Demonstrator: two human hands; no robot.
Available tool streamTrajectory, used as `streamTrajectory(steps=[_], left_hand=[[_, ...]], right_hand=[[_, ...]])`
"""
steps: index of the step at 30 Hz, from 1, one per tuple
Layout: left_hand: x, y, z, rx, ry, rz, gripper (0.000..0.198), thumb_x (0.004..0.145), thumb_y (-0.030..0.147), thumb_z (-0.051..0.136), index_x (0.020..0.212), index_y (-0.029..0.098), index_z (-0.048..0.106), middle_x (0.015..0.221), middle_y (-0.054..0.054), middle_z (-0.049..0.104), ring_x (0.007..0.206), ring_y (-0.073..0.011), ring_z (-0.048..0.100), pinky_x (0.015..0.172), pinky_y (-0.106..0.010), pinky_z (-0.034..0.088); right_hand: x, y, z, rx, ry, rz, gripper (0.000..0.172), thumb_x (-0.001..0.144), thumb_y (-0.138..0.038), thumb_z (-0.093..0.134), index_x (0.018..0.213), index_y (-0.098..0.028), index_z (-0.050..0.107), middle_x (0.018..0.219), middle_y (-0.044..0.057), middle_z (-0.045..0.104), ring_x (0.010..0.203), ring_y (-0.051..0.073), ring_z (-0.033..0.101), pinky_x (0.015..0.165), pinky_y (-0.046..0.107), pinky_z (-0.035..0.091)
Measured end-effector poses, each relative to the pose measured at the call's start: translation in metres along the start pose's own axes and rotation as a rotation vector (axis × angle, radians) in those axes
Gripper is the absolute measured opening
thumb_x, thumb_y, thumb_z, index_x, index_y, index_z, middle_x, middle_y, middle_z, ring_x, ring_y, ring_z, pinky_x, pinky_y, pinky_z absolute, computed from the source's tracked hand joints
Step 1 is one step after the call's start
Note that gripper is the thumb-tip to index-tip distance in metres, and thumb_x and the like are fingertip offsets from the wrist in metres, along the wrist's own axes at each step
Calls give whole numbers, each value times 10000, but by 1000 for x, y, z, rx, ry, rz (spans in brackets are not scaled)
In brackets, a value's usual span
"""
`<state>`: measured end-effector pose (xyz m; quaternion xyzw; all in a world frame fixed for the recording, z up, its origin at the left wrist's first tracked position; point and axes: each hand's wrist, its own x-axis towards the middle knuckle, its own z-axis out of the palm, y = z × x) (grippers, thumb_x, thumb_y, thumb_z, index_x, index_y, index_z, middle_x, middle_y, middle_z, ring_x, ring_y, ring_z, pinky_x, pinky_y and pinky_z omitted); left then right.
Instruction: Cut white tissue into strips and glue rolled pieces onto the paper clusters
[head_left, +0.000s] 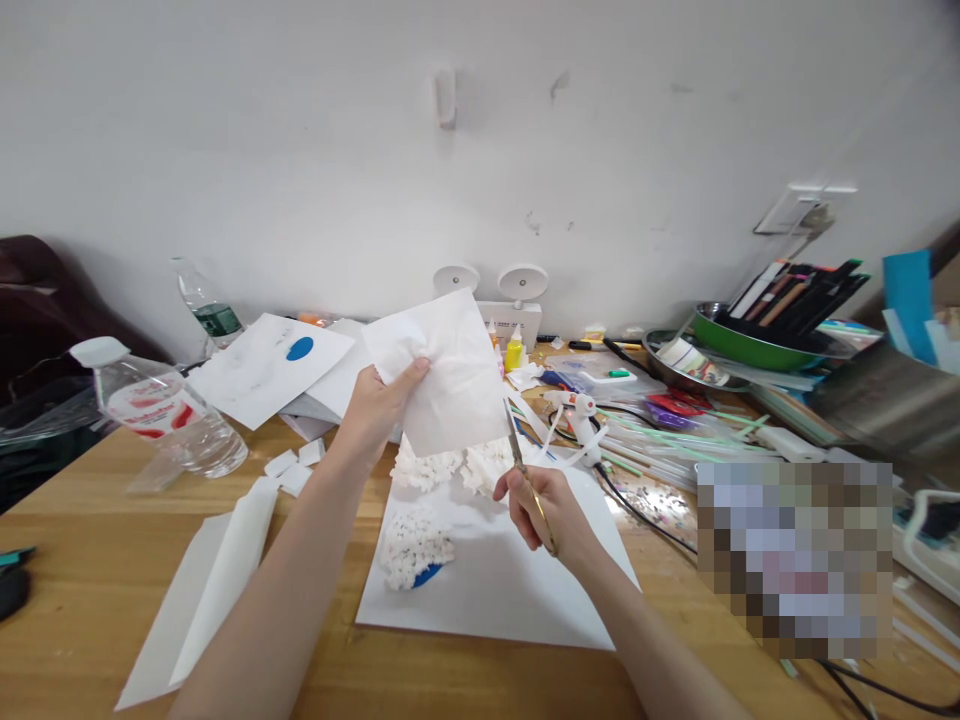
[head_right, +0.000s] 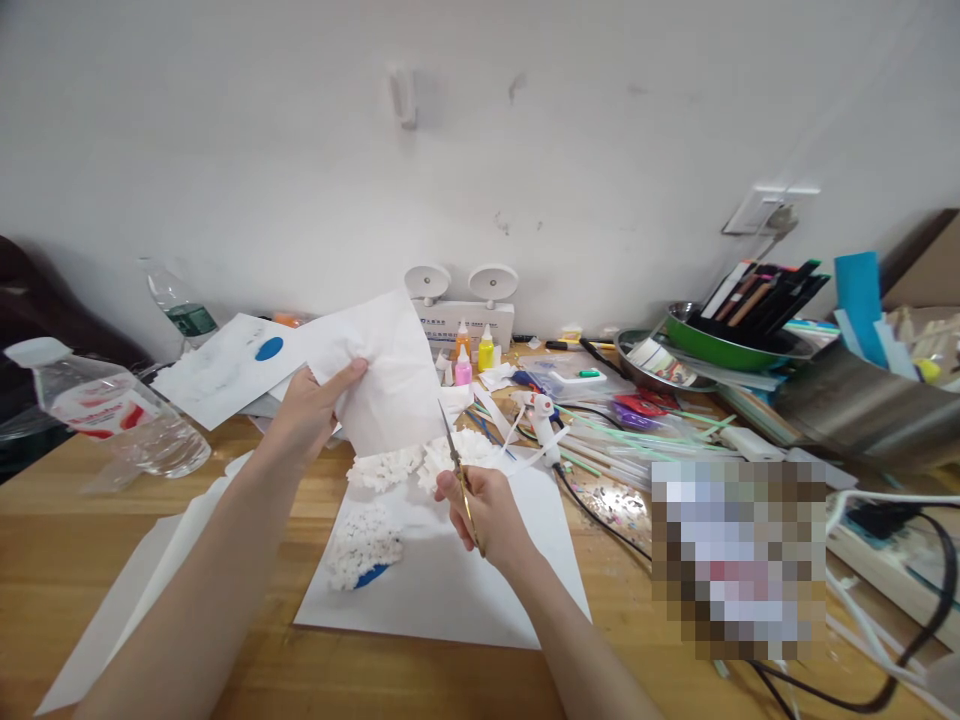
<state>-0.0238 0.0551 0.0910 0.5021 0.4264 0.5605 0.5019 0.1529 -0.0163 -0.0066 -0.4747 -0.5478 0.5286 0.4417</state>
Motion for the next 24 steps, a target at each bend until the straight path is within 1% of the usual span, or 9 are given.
streamTrajectory(steps=[5,14,16,20,24], left_hand=[[1,-1,-1,10,-1,2,344,679,352,659,957,150,639,1029,-100,667,966,-243,606,762,-292,521],[2,-3,-2,28,23,1,342,664,356,667,940,156,644,1027,-96,668,966,-249,606,759,-300,522],[2,-3,-3,23,16,1,343,664,359,668,938,154,645,1020,-97,670,970,-254,603,756,-299,522],[1,-2,-2,4,4,-7,341,666,352,671,945,157,642,1003,-90,676,978,-251,600,771,-302,517],[-1,0,2,5,7,-49,346,657,344,678,942,151,640,1014,-98,672,973,-255,603,789,-316,511]], right_hand=[[1,3,1,44,1,65,490,725,-624,463,653,-143,522,273,-78,379,210,49,273,296,187,182],[3,5,2,86,-1,180,429,682,-578,522,689,-149,522,267,-79,395,196,60,286,257,169,162],[3,5,2,84,-17,165,461,687,-609,503,685,-149,520,273,-75,398,201,60,291,254,169,171],[-1,-1,2,6,-20,64,562,720,-689,383,641,-147,513,288,-66,381,217,51,285,271,175,188],[-4,-8,2,-17,-16,-37,587,745,-695,320,583,-161,500,320,-42,387,269,70,338,300,194,226]])
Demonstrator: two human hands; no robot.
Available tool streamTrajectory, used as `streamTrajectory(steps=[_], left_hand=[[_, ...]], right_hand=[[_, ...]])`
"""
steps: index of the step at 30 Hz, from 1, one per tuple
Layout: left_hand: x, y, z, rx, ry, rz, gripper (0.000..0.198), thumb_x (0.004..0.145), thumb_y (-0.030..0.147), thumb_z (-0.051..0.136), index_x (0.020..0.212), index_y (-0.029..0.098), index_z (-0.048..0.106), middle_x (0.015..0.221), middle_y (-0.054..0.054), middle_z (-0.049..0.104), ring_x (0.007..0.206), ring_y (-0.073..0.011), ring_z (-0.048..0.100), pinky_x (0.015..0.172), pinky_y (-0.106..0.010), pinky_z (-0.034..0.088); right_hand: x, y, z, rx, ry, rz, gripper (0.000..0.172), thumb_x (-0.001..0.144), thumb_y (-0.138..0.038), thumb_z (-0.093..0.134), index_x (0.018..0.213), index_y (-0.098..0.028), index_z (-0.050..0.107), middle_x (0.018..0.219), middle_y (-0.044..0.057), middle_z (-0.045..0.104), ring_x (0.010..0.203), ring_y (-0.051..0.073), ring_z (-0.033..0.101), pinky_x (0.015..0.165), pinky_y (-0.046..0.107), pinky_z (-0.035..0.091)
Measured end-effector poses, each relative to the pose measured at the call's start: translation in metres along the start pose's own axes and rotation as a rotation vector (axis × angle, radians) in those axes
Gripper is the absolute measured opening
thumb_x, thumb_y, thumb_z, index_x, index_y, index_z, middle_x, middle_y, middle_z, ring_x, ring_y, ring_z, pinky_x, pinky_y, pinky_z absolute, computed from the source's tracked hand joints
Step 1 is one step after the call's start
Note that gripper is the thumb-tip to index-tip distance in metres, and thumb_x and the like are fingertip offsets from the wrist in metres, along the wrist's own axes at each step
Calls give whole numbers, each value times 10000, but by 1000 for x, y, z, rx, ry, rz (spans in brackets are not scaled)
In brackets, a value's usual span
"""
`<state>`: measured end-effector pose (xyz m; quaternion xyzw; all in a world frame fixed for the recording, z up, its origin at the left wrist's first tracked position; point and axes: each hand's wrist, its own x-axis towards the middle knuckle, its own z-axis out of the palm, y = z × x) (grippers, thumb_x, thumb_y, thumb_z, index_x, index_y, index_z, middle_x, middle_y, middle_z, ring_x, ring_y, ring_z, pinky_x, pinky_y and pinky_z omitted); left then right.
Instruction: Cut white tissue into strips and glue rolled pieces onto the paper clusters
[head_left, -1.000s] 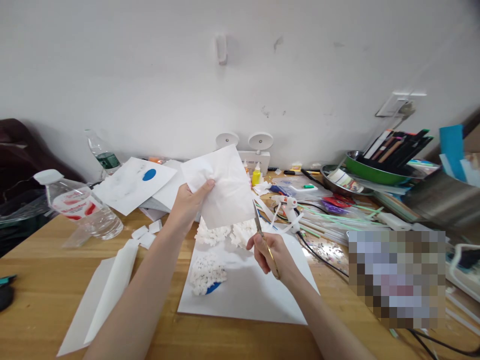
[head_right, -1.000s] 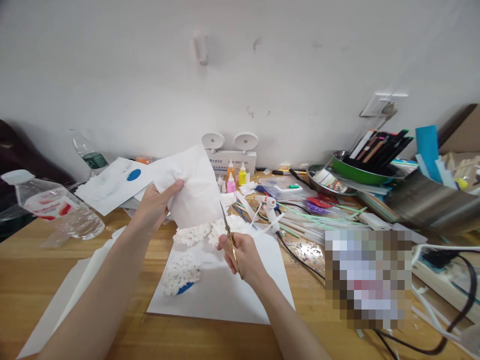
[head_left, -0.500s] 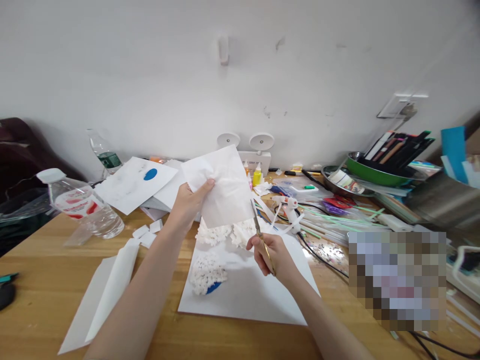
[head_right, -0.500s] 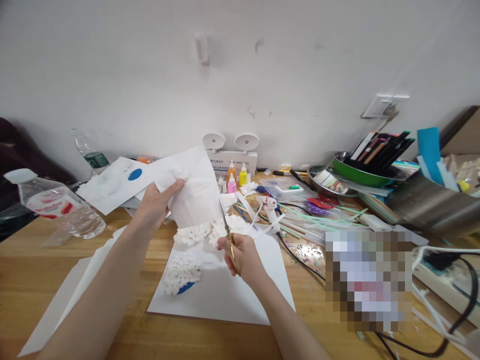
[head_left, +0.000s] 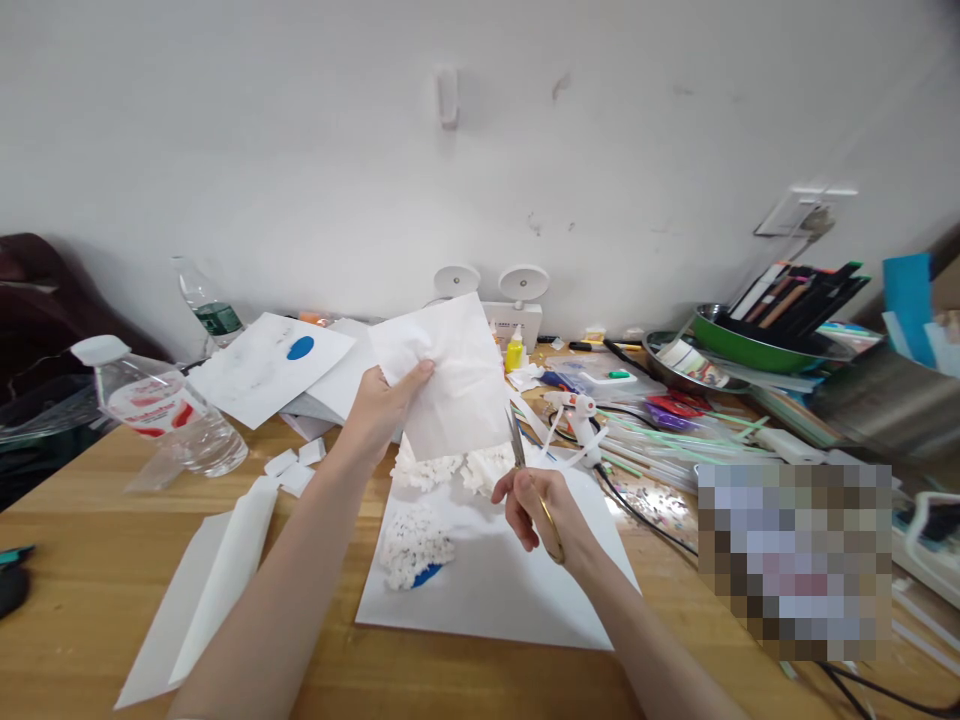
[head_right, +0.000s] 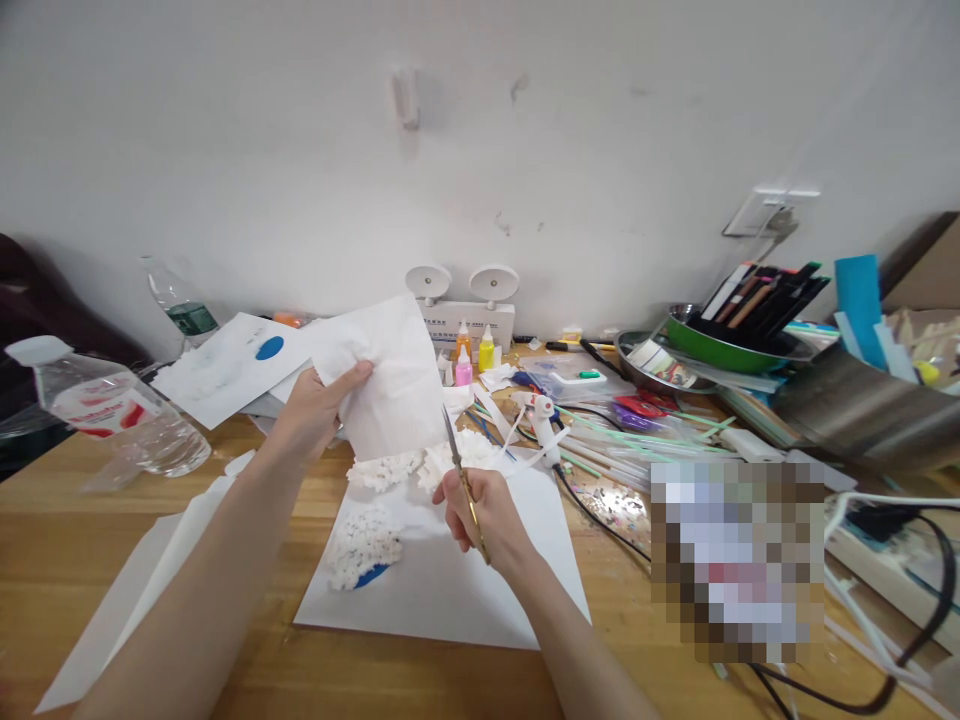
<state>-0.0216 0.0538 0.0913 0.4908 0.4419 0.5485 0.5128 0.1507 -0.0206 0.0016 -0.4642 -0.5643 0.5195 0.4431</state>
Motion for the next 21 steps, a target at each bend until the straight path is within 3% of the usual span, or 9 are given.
streamTrajectory(steps=[11,21], left_hand=[[-9,3,13,69,-71,-82,357,626,351,695,905,133,650,926,-90,695,844,-245,642,737,-325,515],[-5,-6,8,93,-144,-50,367,662,383,666,943,149,639,973,-85,684,927,-249,617,753,-313,506]], right_hand=[[2,5,-3,39,8,-57,571,771,-661,332,506,-173,461,321,-38,371,303,72,319,334,205,238],[0,-5,-4,11,48,-78,571,753,-680,338,464,-199,443,287,-44,316,358,104,383,449,240,352]])
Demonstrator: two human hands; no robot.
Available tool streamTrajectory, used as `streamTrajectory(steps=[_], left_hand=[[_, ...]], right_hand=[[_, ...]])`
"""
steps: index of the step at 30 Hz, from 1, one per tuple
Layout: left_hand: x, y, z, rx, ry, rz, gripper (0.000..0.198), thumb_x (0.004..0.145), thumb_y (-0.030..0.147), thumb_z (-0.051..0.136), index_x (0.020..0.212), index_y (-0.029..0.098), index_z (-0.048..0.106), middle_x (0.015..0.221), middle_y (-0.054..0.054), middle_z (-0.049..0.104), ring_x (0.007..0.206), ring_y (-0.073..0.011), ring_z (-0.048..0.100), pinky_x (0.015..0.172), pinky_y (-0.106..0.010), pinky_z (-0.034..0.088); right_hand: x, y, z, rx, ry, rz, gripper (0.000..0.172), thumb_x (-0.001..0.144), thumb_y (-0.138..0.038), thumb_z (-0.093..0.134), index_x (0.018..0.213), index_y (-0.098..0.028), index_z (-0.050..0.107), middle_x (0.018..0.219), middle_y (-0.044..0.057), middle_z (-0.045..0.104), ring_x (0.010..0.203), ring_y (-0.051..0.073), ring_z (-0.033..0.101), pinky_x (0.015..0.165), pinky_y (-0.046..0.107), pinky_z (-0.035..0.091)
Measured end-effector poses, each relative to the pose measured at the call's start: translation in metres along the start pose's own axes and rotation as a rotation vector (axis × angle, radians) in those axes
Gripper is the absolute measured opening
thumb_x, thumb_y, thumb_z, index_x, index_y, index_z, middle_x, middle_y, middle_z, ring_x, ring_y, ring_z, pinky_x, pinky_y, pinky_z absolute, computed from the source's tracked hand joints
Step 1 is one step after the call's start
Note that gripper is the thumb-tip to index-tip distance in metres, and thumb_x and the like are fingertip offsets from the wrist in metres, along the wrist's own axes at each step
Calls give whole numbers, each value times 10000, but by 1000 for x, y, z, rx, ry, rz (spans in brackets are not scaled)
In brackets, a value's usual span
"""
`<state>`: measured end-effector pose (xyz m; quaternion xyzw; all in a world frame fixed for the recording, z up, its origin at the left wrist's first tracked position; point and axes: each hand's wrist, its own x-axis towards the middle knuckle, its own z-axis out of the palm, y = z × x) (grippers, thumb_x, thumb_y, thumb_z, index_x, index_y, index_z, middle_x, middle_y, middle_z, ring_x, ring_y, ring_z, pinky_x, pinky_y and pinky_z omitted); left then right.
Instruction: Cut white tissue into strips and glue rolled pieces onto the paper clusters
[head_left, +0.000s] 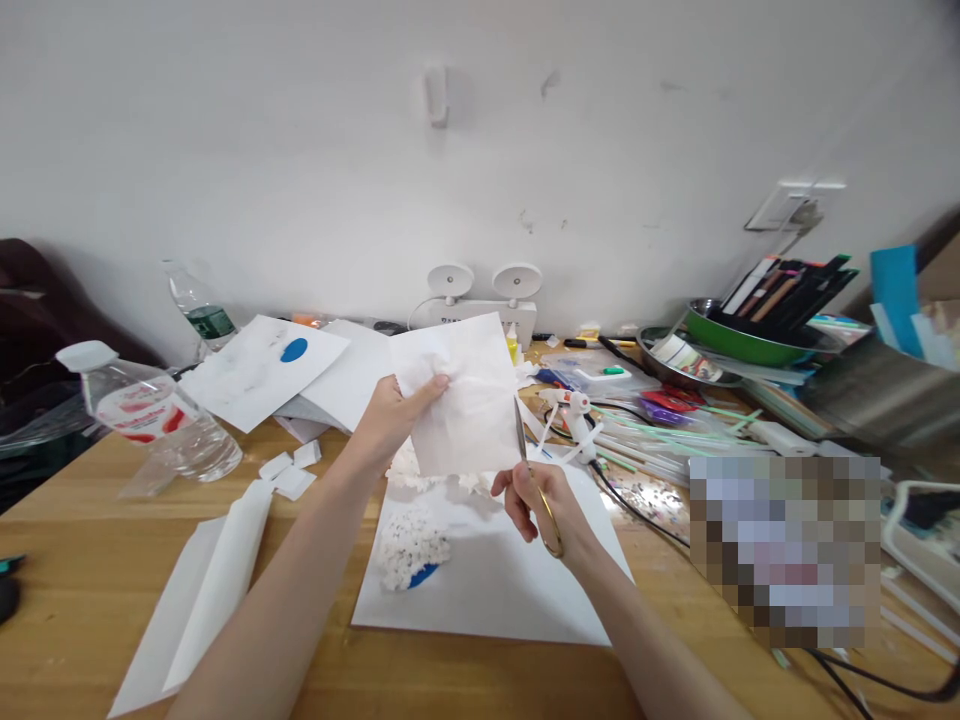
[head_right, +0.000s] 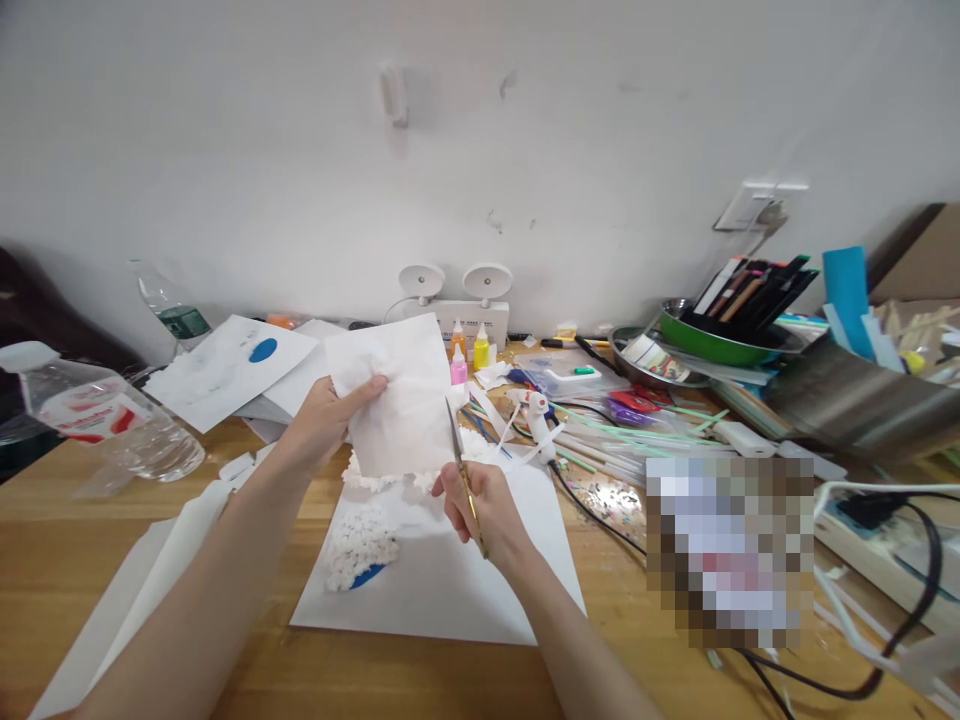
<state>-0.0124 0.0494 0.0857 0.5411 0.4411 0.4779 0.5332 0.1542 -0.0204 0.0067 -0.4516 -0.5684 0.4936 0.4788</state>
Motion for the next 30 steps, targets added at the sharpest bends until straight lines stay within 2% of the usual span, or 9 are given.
streamTrajectory(steps=[7,17,30], left_hand=[[0,1,1,-6,15,11,377,665,384,666,953,143,635,981,-89,681,942,-253,610,757,-312,506],[0,1,0,-14,30,26,369,658,382,671,928,133,639,966,-97,685,900,-251,625,722,-304,516],[1,0,-1,11,48,41,376,653,394,669,934,145,646,984,-91,683,934,-253,615,737,-304,514]], right_hand=[[1,5,0,-8,20,40,565,751,-674,352,503,-181,474,287,-58,311,294,83,326,354,220,237],[4,10,1,45,34,125,542,712,-675,423,625,-148,520,267,-81,356,223,45,254,315,190,194],[4,11,1,47,35,189,513,717,-654,438,640,-153,515,275,-69,391,207,50,268,265,175,167]])
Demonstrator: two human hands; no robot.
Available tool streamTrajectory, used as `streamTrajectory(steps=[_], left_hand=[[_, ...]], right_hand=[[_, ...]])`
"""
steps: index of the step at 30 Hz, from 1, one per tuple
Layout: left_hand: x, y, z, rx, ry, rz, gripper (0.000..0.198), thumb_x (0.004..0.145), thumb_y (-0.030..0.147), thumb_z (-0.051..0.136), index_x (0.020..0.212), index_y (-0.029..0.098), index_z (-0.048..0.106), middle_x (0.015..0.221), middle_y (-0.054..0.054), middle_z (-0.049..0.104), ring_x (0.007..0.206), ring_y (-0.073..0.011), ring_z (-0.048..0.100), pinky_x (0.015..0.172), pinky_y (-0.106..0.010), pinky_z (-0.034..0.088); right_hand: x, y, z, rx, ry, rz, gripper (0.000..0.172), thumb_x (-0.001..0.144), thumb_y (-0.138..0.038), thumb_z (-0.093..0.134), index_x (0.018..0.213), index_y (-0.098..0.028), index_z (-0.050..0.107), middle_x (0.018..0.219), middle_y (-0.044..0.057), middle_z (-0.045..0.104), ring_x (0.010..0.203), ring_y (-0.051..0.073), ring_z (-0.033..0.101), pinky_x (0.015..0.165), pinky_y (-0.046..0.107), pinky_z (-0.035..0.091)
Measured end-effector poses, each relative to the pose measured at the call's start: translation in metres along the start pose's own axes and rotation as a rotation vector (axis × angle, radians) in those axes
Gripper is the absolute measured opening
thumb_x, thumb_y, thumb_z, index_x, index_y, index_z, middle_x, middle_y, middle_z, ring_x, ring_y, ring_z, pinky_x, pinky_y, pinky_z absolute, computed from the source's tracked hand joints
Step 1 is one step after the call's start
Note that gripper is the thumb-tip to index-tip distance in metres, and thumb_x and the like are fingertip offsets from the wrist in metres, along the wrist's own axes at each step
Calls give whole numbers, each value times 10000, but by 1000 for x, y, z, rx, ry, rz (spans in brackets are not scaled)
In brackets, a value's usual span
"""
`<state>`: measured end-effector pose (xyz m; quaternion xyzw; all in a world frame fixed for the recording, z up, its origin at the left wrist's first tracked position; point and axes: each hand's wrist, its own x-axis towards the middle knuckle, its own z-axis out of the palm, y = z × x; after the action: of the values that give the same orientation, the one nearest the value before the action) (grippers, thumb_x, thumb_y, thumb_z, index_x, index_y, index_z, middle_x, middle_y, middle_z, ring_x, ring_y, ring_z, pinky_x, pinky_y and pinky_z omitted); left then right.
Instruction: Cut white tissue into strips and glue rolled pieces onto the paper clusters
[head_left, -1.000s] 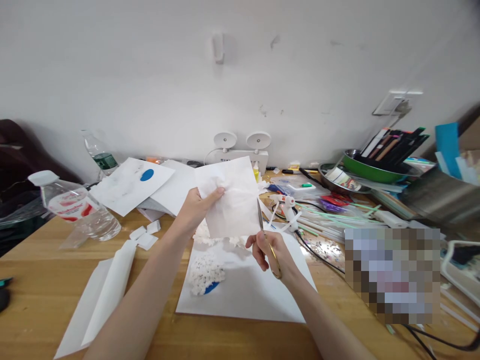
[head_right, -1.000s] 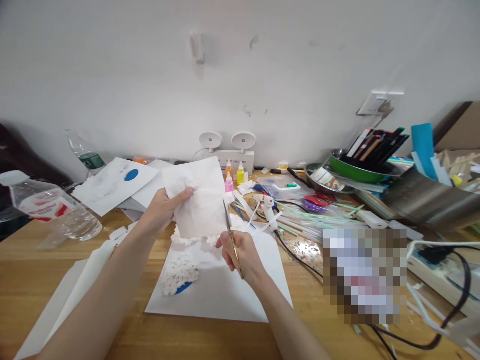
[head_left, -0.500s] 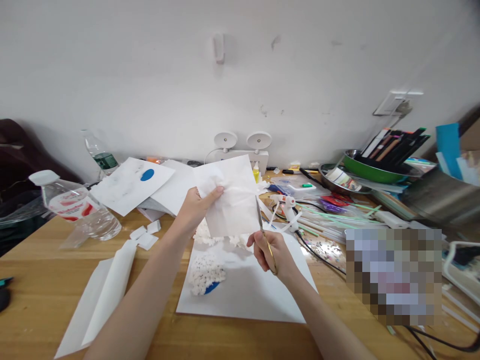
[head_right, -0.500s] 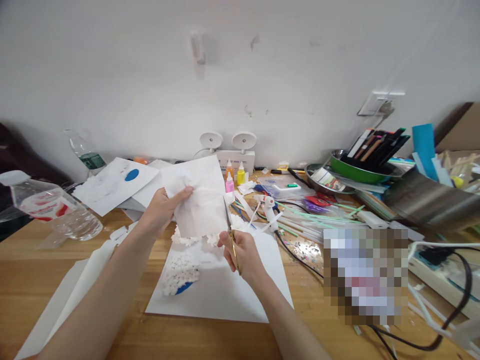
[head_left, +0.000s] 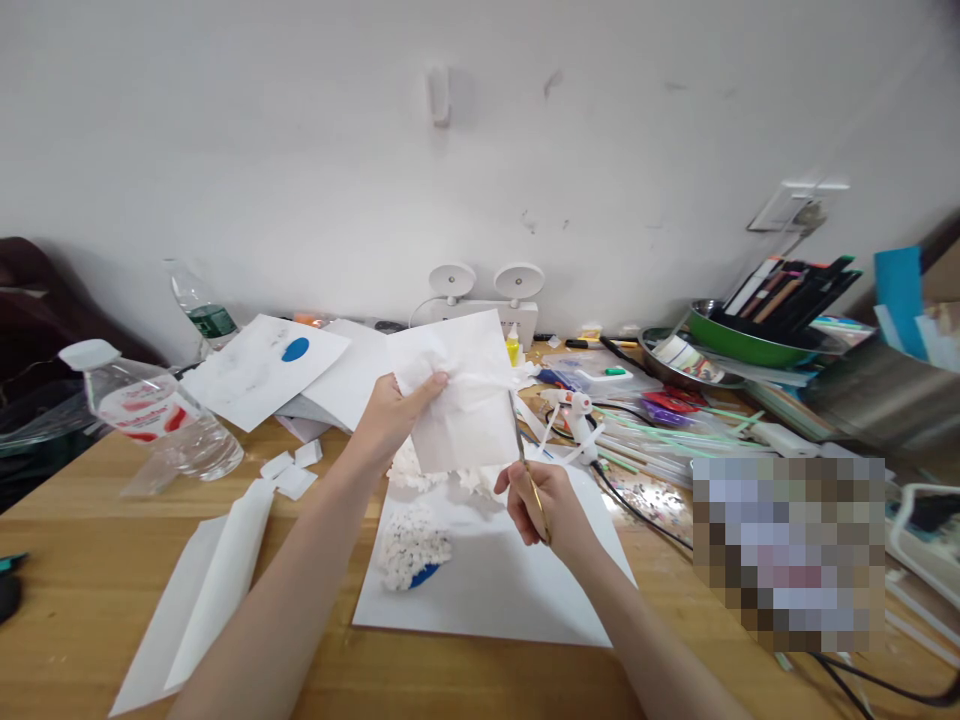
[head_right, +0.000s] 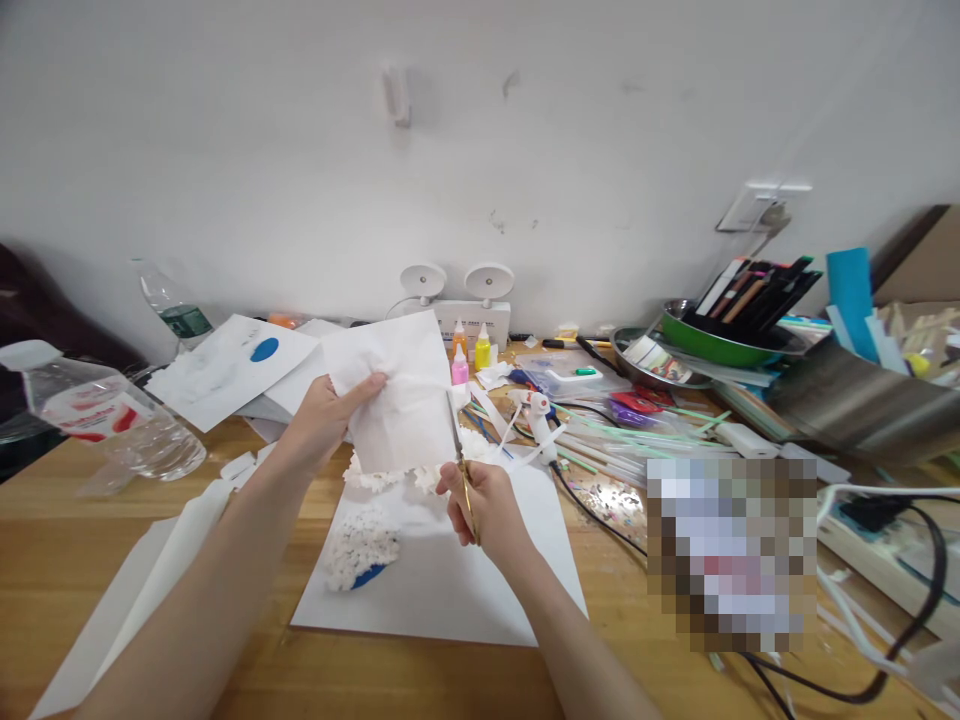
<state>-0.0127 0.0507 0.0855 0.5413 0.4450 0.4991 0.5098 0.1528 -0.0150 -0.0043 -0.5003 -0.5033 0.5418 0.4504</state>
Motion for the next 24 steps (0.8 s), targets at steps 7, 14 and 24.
streamTrajectory(steps=[7,14,24], left_hand=[[-2,-2,2,15,-53,-4,377,667,399,655,948,149,636,1026,-92,668,945,-255,610,766,-325,507],[-6,-1,5,80,-152,-62,433,660,442,645,972,141,634,954,-94,688,869,-251,633,683,-305,520],[-6,-1,5,102,-159,-36,401,680,423,639,963,138,638,934,-93,686,883,-245,624,683,-289,509]], right_hand=[[-6,-8,1,-24,43,-96,579,732,-697,350,512,-178,481,294,-40,366,294,91,371,325,218,282],[-6,-12,1,-47,57,-111,602,724,-716,328,432,-195,396,302,-29,380,282,70,344,335,220,280],[-5,-14,-1,-64,82,-110,621,719,-722,327,399,-193,388,293,-26,362,284,65,329,312,208,238]])
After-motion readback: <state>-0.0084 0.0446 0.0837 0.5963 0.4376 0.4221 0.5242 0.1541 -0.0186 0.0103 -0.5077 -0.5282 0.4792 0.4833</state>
